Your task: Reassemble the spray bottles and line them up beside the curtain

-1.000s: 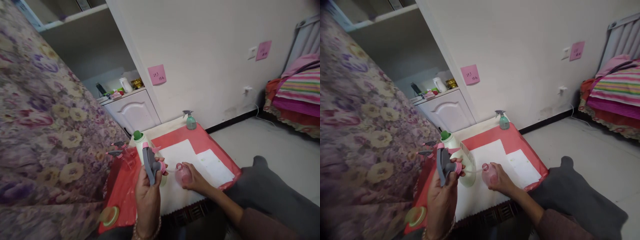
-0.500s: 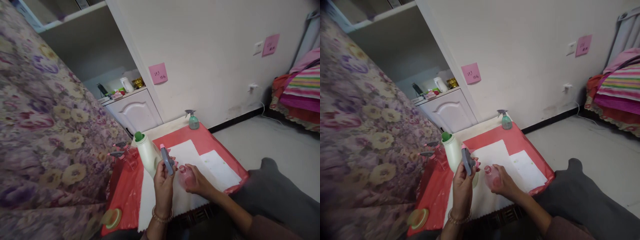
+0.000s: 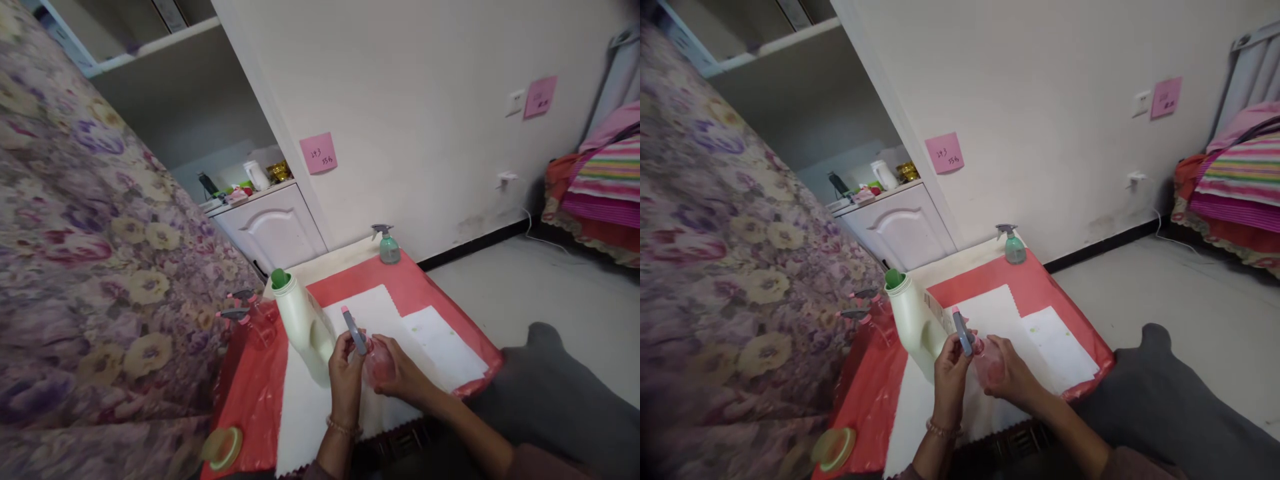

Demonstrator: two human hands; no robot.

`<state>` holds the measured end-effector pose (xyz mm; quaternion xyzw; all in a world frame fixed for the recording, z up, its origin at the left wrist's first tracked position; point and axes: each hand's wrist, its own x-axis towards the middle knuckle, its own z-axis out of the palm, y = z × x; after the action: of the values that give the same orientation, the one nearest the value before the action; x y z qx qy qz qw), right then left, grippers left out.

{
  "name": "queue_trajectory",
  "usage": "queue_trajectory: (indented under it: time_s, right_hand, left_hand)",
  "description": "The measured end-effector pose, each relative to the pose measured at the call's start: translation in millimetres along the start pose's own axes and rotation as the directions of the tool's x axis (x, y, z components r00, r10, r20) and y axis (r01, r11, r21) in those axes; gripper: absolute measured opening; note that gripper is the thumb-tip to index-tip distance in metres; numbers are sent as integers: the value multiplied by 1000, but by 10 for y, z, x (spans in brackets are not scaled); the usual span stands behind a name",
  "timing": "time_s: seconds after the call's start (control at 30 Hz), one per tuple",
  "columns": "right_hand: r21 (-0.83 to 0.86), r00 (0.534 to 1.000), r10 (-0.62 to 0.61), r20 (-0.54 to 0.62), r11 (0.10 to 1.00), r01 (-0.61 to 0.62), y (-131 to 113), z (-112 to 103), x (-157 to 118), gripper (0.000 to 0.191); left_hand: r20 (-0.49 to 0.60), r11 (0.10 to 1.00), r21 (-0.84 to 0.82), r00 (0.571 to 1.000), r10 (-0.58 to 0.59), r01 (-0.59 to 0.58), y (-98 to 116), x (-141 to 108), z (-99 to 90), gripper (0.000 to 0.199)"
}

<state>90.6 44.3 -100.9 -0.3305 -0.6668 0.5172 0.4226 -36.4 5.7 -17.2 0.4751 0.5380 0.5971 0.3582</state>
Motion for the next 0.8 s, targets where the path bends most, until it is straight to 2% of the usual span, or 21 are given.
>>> queue_trajectory:
  time_s: [0.2,0.4,0.57,0.8]
  right_hand:
    - [5,999,30,-36,1000,-30,-3,4,-18,88]
    - [11,998,53,-17,999,-53,-42,7,-5,91]
    - [9,999,47,-14,999,-47,-93,-8,0,90]
    - [9,999,34,-12,999,-34,-82,-10,-8,89]
  left_hand:
    - [31,998,51,999,27,-28,-48,-6,8,21]
    - [58,994,99,998,33,-39,-41,18,12,22]
    - [59,998,65,998,11,-15,-20,30,-21,24]
    - [115,991,134,993,5,-21,-44,62,-72,25]
